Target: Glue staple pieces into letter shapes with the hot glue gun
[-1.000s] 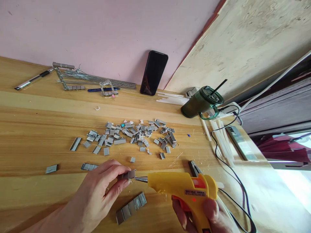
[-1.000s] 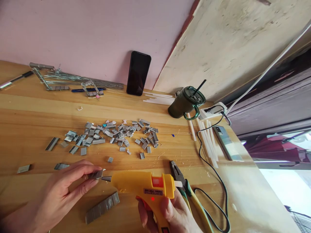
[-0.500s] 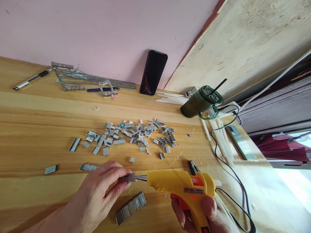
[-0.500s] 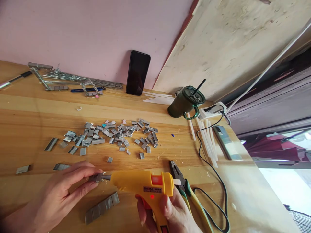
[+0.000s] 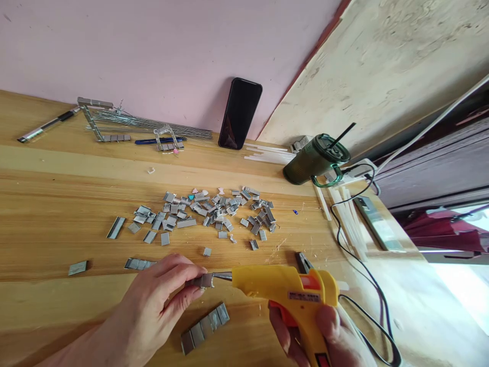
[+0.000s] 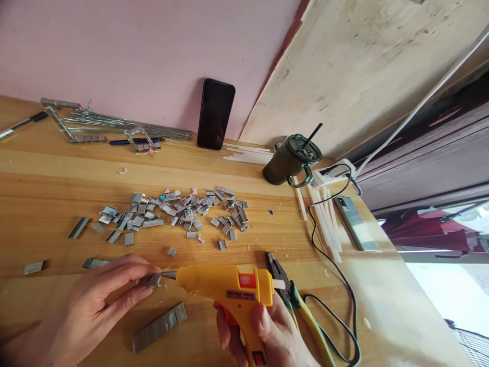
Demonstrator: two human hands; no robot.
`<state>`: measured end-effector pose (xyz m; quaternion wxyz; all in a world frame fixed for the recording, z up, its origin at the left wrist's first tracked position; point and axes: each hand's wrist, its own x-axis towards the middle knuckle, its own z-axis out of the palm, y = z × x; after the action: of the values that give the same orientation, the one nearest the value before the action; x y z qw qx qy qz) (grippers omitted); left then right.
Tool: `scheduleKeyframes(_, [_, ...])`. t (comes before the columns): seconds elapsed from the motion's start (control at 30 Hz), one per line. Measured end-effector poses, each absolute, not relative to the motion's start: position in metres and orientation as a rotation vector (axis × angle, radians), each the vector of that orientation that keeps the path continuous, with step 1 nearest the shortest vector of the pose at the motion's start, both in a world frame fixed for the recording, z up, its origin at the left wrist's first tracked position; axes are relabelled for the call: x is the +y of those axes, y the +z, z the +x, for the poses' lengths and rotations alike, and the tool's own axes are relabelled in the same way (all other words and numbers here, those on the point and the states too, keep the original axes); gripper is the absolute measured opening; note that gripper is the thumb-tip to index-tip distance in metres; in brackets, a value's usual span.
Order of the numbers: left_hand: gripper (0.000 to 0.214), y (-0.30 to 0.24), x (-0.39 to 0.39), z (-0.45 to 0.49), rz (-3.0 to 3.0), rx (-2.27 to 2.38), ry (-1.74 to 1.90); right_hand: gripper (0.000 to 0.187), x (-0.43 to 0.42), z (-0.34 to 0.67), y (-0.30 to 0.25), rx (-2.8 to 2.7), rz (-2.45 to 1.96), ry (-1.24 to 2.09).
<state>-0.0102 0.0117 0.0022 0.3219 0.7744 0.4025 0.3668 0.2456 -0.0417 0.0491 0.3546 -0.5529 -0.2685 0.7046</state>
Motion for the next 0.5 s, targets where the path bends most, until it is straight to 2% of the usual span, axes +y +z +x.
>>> scheduleKeyframes(0.5, [0.018,-0.0001,0.0115,-0.0117,2.030,1.058,0.957,0.069,-0.0379,0.2433,0.0528,-0.759,-1.462,1.803])
